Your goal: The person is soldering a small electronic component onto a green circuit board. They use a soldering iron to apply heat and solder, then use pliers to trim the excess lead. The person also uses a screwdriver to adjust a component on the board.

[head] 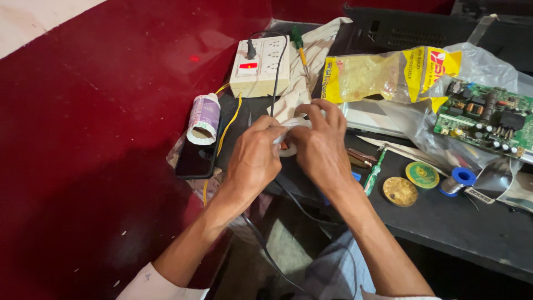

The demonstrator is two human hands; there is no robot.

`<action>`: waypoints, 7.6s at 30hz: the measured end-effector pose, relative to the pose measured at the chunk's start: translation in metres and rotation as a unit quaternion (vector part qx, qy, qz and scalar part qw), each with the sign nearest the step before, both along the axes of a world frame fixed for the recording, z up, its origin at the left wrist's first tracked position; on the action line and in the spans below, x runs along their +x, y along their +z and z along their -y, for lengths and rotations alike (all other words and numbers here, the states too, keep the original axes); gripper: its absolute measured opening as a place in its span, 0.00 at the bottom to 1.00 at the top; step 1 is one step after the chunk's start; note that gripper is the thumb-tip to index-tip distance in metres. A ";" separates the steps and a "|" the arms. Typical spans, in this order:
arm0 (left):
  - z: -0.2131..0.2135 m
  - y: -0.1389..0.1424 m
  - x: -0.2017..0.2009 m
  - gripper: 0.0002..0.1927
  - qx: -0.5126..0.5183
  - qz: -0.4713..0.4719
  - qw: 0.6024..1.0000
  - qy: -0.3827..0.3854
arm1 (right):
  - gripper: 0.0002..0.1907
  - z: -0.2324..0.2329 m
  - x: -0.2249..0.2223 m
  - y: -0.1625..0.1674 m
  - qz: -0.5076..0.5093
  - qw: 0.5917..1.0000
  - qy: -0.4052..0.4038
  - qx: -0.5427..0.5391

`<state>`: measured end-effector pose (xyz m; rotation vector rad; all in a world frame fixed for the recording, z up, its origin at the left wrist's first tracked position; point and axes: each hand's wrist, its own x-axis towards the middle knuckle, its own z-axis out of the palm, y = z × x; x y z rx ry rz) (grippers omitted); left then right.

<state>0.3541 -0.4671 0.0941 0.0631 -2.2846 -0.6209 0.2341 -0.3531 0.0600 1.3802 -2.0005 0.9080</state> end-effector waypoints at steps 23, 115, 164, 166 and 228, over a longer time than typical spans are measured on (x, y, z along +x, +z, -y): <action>-0.002 0.002 0.007 0.14 -0.025 0.007 1.000 0.000 | 0.07 0.003 -0.006 0.006 0.071 0.986 0.051 0.142; -0.093 0.002 -0.010 0.15 0.533 0.024 0.779 -0.330 | 0.22 -0.163 0.034 0.012 0.560 0.629 0.270 -0.466; -0.133 -0.018 -0.031 0.08 0.538 0.114 0.721 -0.422 | 0.40 -0.224 0.088 0.013 0.141 0.955 -0.260 -0.010; -0.132 -0.018 -0.031 0.08 0.529 0.116 0.727 -0.421 | 0.39 -0.223 0.088 0.013 0.126 0.958 -0.257 -0.006; -0.148 -0.025 -0.034 0.05 0.460 0.217 0.830 -0.230 | 0.32 -0.224 0.074 0.000 0.123 0.970 -0.195 0.076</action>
